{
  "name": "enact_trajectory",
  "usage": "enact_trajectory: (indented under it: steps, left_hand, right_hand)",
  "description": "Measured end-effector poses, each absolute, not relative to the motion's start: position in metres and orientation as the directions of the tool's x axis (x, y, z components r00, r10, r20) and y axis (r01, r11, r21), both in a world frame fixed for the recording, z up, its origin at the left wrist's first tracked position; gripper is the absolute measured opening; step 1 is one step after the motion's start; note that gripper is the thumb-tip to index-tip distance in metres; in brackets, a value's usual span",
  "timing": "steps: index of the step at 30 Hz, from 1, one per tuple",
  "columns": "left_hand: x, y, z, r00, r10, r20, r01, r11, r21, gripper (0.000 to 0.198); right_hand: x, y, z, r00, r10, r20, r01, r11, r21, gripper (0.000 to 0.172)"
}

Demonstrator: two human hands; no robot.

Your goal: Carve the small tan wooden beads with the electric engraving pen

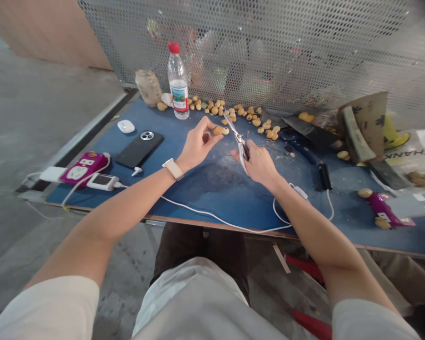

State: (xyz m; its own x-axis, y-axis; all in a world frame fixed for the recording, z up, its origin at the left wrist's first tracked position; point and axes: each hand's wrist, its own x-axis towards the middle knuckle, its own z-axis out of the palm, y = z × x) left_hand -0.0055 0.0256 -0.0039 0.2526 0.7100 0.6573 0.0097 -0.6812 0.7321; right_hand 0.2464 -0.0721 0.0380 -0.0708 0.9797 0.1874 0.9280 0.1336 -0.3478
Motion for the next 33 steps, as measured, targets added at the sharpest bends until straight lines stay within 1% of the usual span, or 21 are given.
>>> enact_trajectory:
  steps: [4, 9, 11, 17, 20, 25, 27, 30, 33]
  left_hand:
    - [-0.009, 0.031, -0.009, 0.213, 0.710, 0.671, 0.012, -0.688, 0.725, 0.050]
    - [-0.004, 0.032, -0.013, 0.185, 0.727, 0.662, -0.020, -0.670, 0.742, 0.060]
    - [-0.001, 0.032, -0.013, 0.179, 0.732, 0.658, -0.032, -0.664, 0.747, 0.064]
    - [0.003, 0.028, -0.011, 0.220, 0.703, 0.676, -0.024, -0.689, 0.724, 0.070]
    - [0.003, 0.025, -0.006, 0.247, 0.699, 0.671, -0.032, -0.686, 0.727, 0.070]
    - [0.000, 0.024, 0.001, 0.246, 0.688, 0.683, -0.035, -0.698, 0.715, 0.072]
    - [-0.001, 0.024, 0.001, 0.268, 0.716, 0.644, -0.042, -0.659, 0.751, 0.071]
    - [-0.002, 0.023, 0.003, 0.293, 0.779, 0.555, -0.091, -0.555, 0.827, 0.069]
    - [0.000, 0.020, 0.006, 0.284, 0.812, 0.510, -0.150, -0.488, 0.860, 0.065]
  right_hand:
    - [0.244, -0.076, 0.039, -0.099, 0.979, 0.179, 0.935, 0.154, -0.321, 0.047]
    - [0.238, -0.080, 0.039, -0.141, 0.977, 0.158, 0.936, 0.183, -0.300, 0.036]
    - [0.237, -0.080, 0.038, -0.136, 0.979, 0.149, 0.940, 0.175, -0.294, 0.035]
    - [0.237, -0.078, 0.037, -0.115, 0.981, 0.153, 0.942, 0.157, -0.296, 0.037]
    - [0.239, -0.076, 0.038, -0.117, 0.980, 0.160, 0.935, 0.163, -0.315, 0.037]
    - [0.243, -0.072, 0.037, -0.123, 0.978, 0.169, 0.919, 0.176, -0.352, 0.043]
    - [0.243, -0.071, 0.037, -0.116, 0.980, 0.164, 0.920, 0.168, -0.353, 0.042]
    - [0.243, -0.070, 0.035, -0.102, 0.982, 0.159, 0.923, 0.153, -0.354, 0.042]
    - [0.244, -0.069, 0.034, -0.083, 0.983, 0.166, 0.920, 0.140, -0.367, 0.045]
